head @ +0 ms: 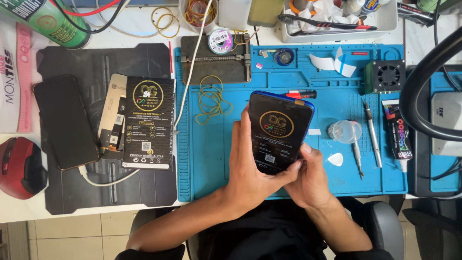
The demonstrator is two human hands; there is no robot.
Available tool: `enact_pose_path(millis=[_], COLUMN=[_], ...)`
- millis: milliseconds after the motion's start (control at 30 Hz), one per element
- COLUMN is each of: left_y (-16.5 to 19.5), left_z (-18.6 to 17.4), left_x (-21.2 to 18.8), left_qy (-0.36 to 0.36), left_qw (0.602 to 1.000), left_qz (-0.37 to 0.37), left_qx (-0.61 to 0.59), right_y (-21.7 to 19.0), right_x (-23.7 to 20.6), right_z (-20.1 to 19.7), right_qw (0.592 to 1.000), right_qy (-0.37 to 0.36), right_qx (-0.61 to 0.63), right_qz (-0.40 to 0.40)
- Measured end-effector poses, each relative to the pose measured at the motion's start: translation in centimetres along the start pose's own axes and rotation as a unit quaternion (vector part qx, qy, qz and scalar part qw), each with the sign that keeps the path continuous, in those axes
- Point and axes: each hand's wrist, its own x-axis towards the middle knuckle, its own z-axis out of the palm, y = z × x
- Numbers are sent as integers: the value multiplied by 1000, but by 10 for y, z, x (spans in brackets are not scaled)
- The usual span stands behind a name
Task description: The person uses a screwdriver to fasten screws around the camera module of a disassembled blue smartphone, then aligns and snaps the back cover into place. The person inspects the assembled phone by pressing the edges and turning it over.
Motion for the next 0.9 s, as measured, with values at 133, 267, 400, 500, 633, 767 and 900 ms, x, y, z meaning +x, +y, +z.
enact_pose_path(millis=[133,267,400,500,633,767,900], left_y=[0,-1,-1,-1,-1,-1,-1], left_z=[1,2,3,3,2,2,1], left_x=[-1,-2,-3,-3,-2,-2,-3], left_qy=[0,2,0,2,2,1,0], left_qw=[1000,1000,1000,1000,1000,1000,1000], left_qz=[5,10,-1,-2,2,3,-3], left_qx=[0,4,-7,-5,1,1,-9], right_y=[0,1,1,1,1,1,0], right_x=[-2,-3,-3,-3,-3,-2,-2], right_z=[-1,-1,-2,-2,-2,-1,0], right_qw=[1000,1000,1000,1000,1000,1000,1000], right_qy=[-1,9,0,2,1,0,-6], right_qx=[2,-12,-3,-7,-7,-8,-2], right_qz=[5,-3,-5,-7,-6,-4,-1])
